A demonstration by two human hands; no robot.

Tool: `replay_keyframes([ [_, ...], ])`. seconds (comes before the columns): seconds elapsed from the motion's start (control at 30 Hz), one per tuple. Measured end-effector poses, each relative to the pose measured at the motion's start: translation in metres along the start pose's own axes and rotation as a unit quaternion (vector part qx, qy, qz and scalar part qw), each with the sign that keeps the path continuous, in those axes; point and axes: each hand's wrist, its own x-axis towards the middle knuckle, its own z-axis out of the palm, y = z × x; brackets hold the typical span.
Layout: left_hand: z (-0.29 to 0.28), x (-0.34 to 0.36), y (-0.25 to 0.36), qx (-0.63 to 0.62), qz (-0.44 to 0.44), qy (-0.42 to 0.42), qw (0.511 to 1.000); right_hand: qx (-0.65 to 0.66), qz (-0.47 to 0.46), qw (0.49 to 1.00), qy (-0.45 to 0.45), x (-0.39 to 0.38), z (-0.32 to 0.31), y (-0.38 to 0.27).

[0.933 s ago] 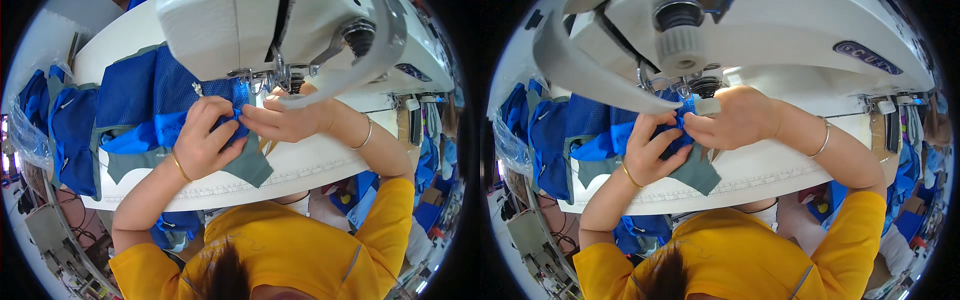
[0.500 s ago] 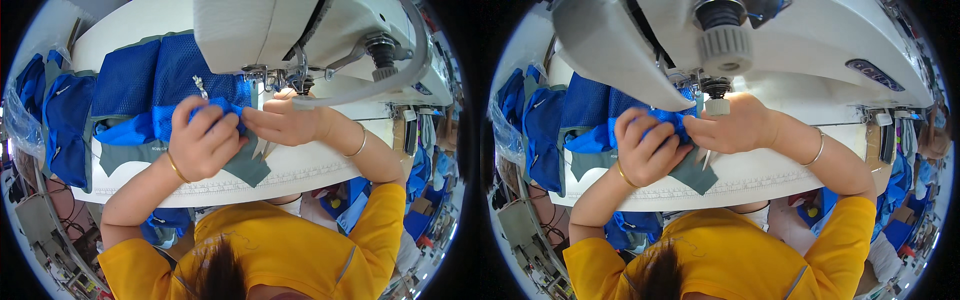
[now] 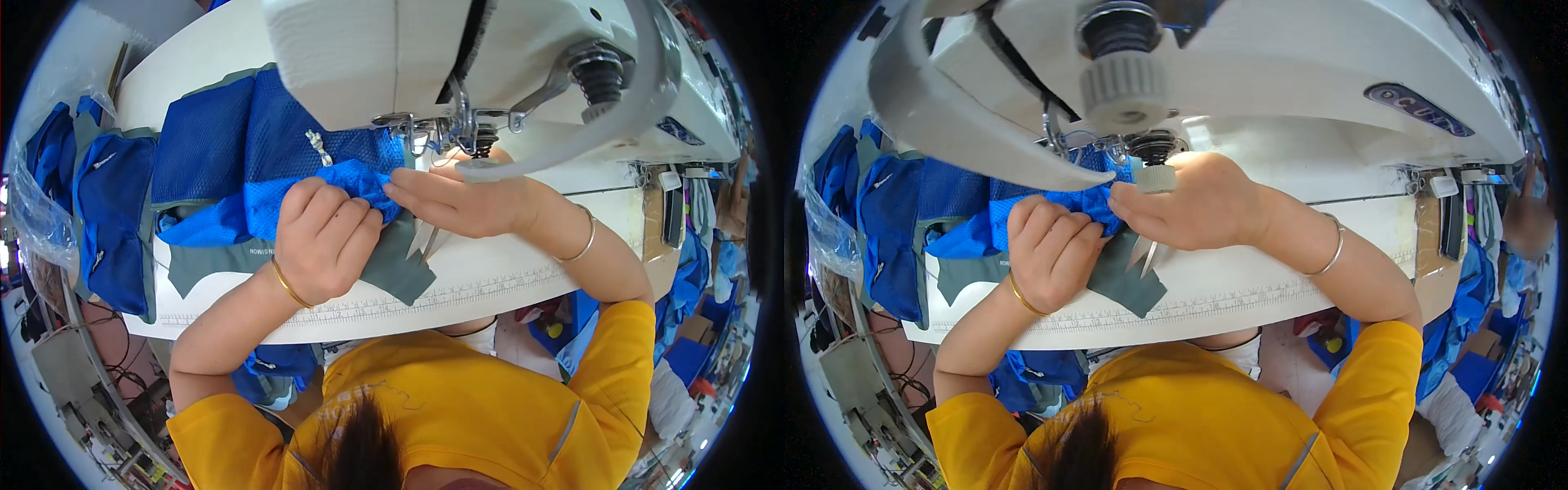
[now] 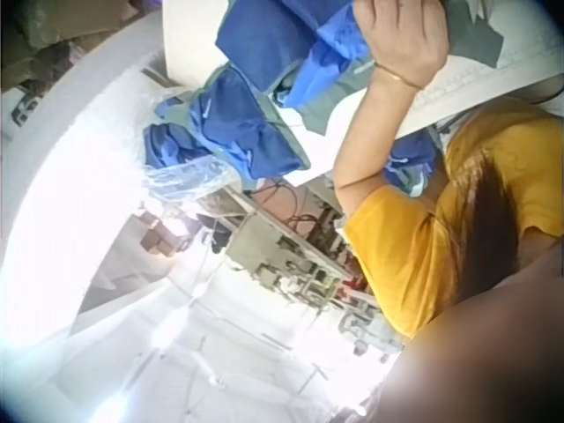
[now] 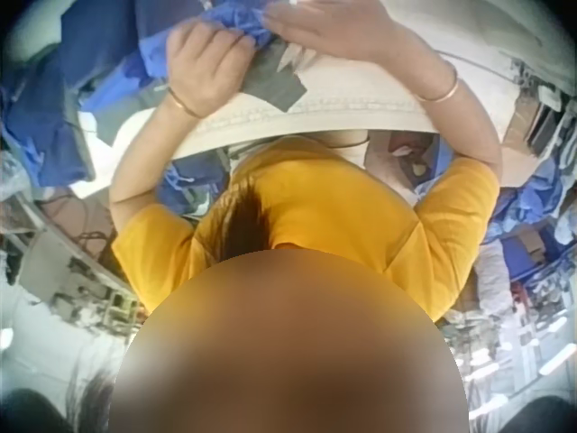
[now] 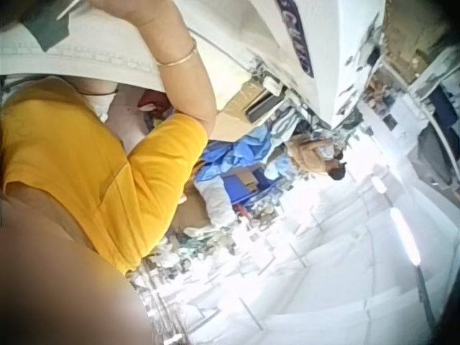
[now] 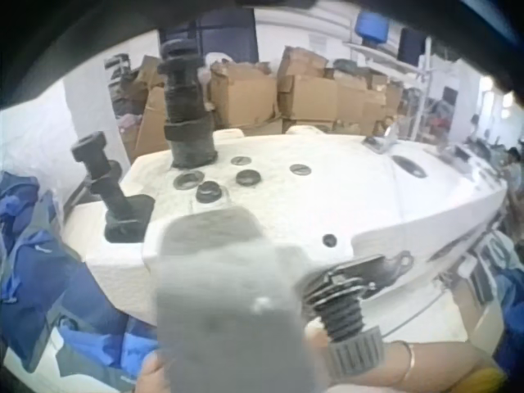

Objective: Sewing blue mesh and grey fabric components together using an industrial sewing machine.

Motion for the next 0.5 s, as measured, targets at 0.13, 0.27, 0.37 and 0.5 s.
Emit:
replay_keyframes([
  [0.13,0.003,0.002,0.004,0.041,-0.021,0.013,0.999,0.006,-0.020,1.000,0.021,0.003,-0.001,0.000],
  [0.27,0.002,0.005,0.007,0.072,-0.004,0.019,0.997,0.000,-0.056,0.997,0.049,0.009,0.002,0.000],
  [0.37,0.001,0.004,0.007,0.046,0.019,0.008,0.999,0.013,-0.052,0.998,0.014,0.010,0.003,-0.006],
  [0.5,0.003,0.014,0.002,-0.002,0.021,0.031,0.999,-0.006,-0.068,0.994,0.088,0.015,0.005,-0.007],
])
